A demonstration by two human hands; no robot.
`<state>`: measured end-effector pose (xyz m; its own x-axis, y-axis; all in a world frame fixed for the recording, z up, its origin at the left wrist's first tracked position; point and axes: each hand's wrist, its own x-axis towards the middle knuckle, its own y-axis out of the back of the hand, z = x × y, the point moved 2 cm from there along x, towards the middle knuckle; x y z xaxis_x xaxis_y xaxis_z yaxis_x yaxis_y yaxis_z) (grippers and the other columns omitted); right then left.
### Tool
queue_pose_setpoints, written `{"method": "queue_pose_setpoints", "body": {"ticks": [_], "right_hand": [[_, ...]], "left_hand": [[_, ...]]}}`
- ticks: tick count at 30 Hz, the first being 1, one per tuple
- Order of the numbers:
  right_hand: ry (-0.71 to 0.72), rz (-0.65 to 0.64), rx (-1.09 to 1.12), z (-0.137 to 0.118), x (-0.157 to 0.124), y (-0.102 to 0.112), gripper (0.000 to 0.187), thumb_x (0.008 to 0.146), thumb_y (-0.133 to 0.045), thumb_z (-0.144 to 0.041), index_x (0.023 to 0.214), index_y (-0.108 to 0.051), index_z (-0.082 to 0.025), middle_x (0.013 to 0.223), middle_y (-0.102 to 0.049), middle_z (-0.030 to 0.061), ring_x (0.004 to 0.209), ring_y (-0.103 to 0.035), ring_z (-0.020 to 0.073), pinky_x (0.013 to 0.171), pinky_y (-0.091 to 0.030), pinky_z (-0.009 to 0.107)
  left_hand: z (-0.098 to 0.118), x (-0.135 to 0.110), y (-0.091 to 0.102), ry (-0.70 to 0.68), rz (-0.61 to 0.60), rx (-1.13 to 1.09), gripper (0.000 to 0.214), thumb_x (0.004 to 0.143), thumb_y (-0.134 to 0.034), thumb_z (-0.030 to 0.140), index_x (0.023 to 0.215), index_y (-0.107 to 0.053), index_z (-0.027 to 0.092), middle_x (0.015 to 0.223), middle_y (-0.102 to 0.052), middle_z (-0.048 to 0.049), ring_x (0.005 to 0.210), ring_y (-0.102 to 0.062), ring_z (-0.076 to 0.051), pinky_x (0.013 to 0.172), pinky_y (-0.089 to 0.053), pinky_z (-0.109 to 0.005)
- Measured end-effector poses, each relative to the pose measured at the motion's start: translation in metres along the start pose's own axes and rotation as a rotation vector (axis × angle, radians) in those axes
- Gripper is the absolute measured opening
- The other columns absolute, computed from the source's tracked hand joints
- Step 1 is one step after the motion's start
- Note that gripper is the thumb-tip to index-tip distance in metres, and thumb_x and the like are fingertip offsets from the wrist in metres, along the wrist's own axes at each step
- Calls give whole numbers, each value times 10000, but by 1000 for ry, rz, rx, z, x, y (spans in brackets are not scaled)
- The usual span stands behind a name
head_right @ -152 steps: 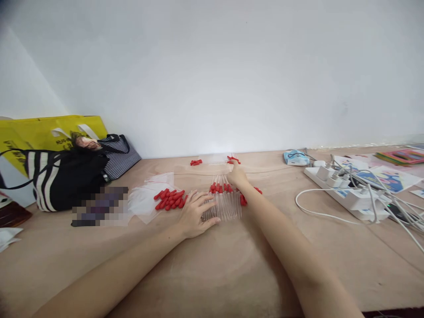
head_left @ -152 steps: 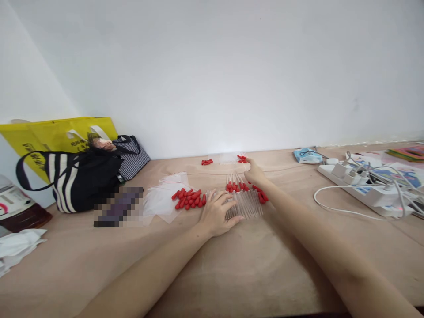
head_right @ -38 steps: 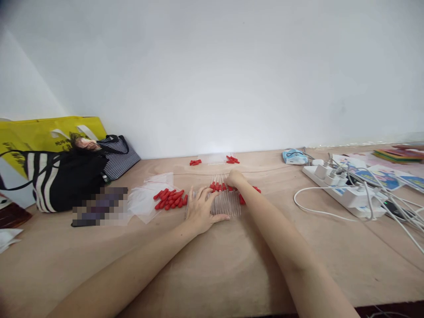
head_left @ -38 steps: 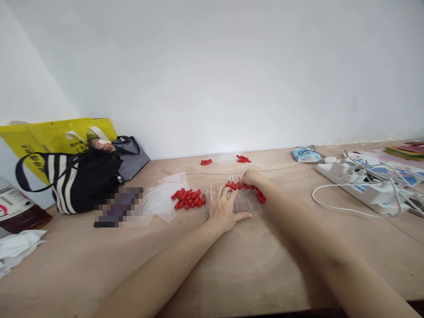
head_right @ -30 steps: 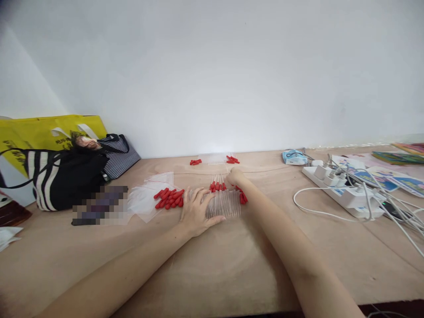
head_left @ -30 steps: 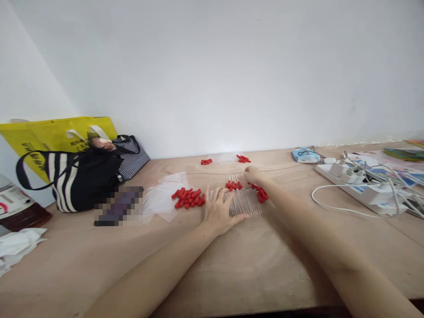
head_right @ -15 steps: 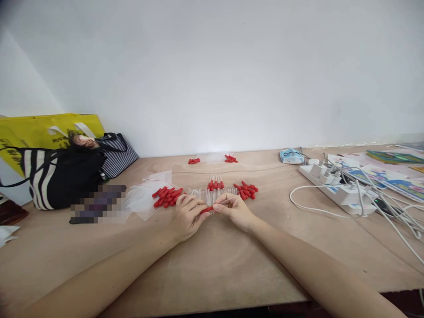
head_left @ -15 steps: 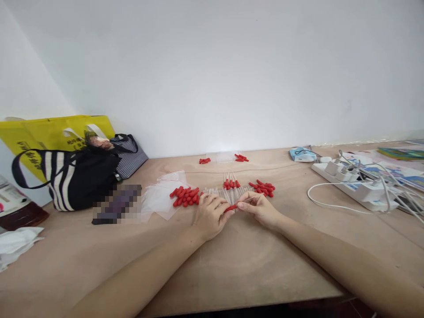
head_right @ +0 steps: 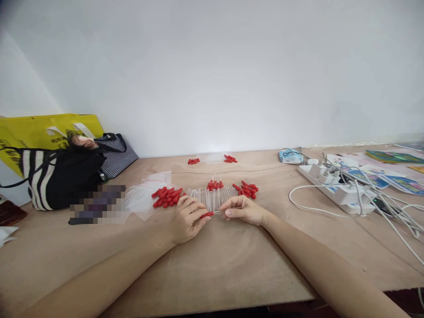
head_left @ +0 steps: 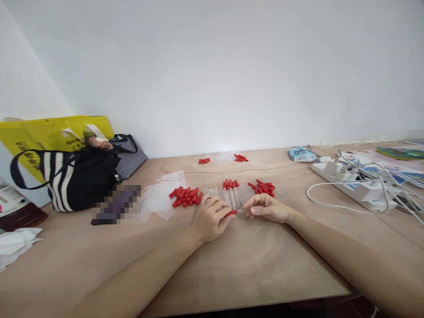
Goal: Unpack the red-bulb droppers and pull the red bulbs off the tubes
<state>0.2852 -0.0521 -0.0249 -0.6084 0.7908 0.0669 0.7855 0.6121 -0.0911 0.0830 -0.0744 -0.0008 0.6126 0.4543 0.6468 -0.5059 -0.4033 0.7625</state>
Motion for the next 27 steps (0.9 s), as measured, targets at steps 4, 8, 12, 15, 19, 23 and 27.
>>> {"method": "queue_pose_setpoints", "body": {"ticks": [4,8,12,15,19,23,27], "right_hand": [[44,20,-224,-9,-4,-12,320,711,-597,-363,959,-624,-162,739,-660,33,633,-585,106,636,-456,262],[265,190,-766,-17,-2,-31,283,793,-481,-363,962,-631,-192,776,-662,50,689,-576,136,674,-415,296],[480,340,-1334,-15,8,-46,273,841,-414,-325,925,-639,-196,679,-635,40,665,-531,137,735,-310,334],[578,338,-1514,-9,16,-50,288,861,-378,-302,904,-638,-188,652,-611,33,675,-498,133,745,-273,323],[628,372,-1553,-7,17,-47,276,865,-371,-274,885,-635,-196,673,-604,20,717,-466,131,811,-238,331],[661,400,-1575,-9,11,-46,253,853,-398,-283,821,-642,-227,604,-586,-4,724,-449,136,858,-188,368],[672,413,-1593,-9,8,-47,240,845,-414,-278,781,-640,-229,573,-577,-15,694,-433,126,846,-185,364]], "left_hand": [[-6,-4,6,24,-12,2,177,806,-483,318,766,-634,237,774,-634,-8,786,-520,-153,764,-310,-344],[-16,-9,13,45,-30,-16,168,807,-484,304,807,-637,235,769,-637,-16,780,-522,-158,770,-339,-348],[-27,-9,14,45,-43,-47,171,824,-465,257,901,-614,222,848,-651,-17,856,-533,-163,857,-350,-366],[-33,-9,10,39,-71,-50,190,840,-436,219,931,-603,221,959,-646,-14,980,-520,-170,933,-319,-392],[-35,-9,8,16,-97,-24,176,838,-441,210,872,-614,220,1016,-638,-2,1053,-499,-170,983,-284,-419],[-31,-11,12,-53,-79,18,169,829,-455,197,849,-623,212,1003,-649,-2,1051,-512,-179,992,-278,-437],[-28,-11,15,-101,-71,59,180,826,-455,177,849,-628,217,987,-657,7,1036,-526,-194,983,-275,-464]]}}
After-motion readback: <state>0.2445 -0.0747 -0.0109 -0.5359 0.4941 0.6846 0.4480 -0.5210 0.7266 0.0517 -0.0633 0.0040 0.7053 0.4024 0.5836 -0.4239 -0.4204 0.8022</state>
